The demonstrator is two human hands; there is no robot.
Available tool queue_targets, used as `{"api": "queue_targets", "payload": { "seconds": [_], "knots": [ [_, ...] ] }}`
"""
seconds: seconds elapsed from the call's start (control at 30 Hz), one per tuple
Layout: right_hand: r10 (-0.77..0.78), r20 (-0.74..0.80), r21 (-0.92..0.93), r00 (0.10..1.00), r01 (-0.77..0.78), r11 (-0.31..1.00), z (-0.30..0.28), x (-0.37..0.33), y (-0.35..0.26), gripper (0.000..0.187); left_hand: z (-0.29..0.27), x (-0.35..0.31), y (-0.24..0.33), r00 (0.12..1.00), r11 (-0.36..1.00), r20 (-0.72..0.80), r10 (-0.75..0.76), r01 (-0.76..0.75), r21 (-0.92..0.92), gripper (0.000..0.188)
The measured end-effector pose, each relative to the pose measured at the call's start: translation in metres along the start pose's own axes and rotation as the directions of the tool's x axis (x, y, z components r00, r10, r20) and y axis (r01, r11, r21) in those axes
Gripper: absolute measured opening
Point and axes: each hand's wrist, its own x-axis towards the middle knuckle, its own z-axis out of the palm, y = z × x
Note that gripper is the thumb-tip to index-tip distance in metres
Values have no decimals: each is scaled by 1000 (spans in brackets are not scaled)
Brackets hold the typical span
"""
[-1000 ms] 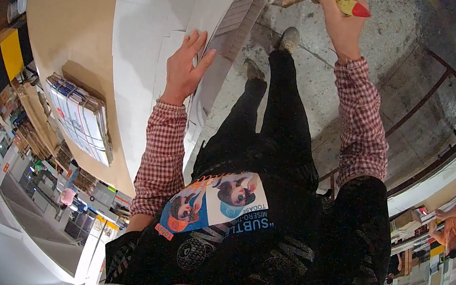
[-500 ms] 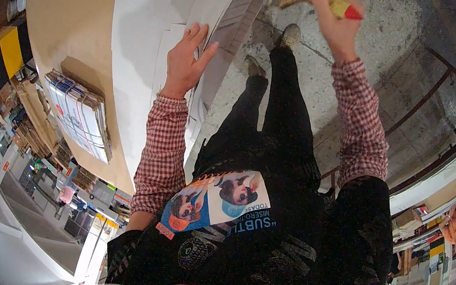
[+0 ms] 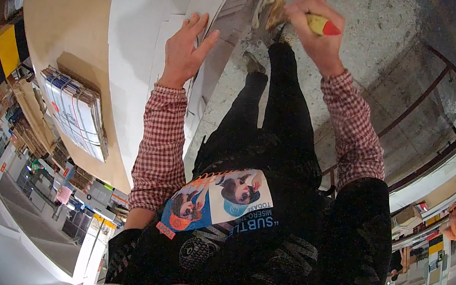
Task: Applying paint or liquid finish to the edges of a stack of paper using a brush.
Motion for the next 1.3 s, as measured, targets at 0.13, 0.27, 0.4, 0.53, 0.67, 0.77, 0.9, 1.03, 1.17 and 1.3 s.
{"api": "queue_targets", "payload": {
  "seconds": [0.13, 0.27, 0.4, 0.53, 0.67, 0.77, 0.9, 1.03, 1.17, 1.3],
  "knots": [
    [85, 4, 62, 996, -85, 994, 0, -15, -20, 7, 9, 0, -1, 997, 989, -34, 63, -57, 139, 56],
    [163, -94, 69, 982, -157, 985, -11, -16, -33, 12, 42, -5, 8, 982, 967, -189, 8, 40, 250, 67],
    [154, -129, 27, 980, -152, 988, -12, -27, -29, 12, 71, -9, 5, 939, 963, -339, 53, 42, 267, 88],
    [147, -178, 17, 973, -146, 989, -7, -43, -26, 11, 79, -54, 3, 942, 915, -291, -169, 259, 308, 98],
    [76, -202, -46, 977, -87, 995, 4, -48, -28, 10, 64, -70, -19, 970, 932, -239, -53, 134, 336, 95],
    [31, -221, -91, 975, -52, 994, 10, -42, -28, 10, 46, -69, -32, 987, 948, -159, 2, 49, 315, 87],
    [-78, -195, -148, 978, 49, 988, 10, -31, -20, 12, 21, -64, -36, 994, 988, -105, 37, -20, 154, 69],
    [-184, -172, -169, 968, 155, 973, 10, -20, -17, 9, 2, -59, -29, 999, 1000, -33, -7, 7, -7, 56],
    [-178, -159, -229, 971, 139, 963, 18, -24, -12, 8, 3, -56, -28, 1000, 999, -29, 0, -1, -47, 55],
    [-106, -114, -196, 988, 82, 977, 23, -40, -21, 9, 3, -56, -32, 997, 998, -60, 55, -54, 16, 57]
  ]
}}
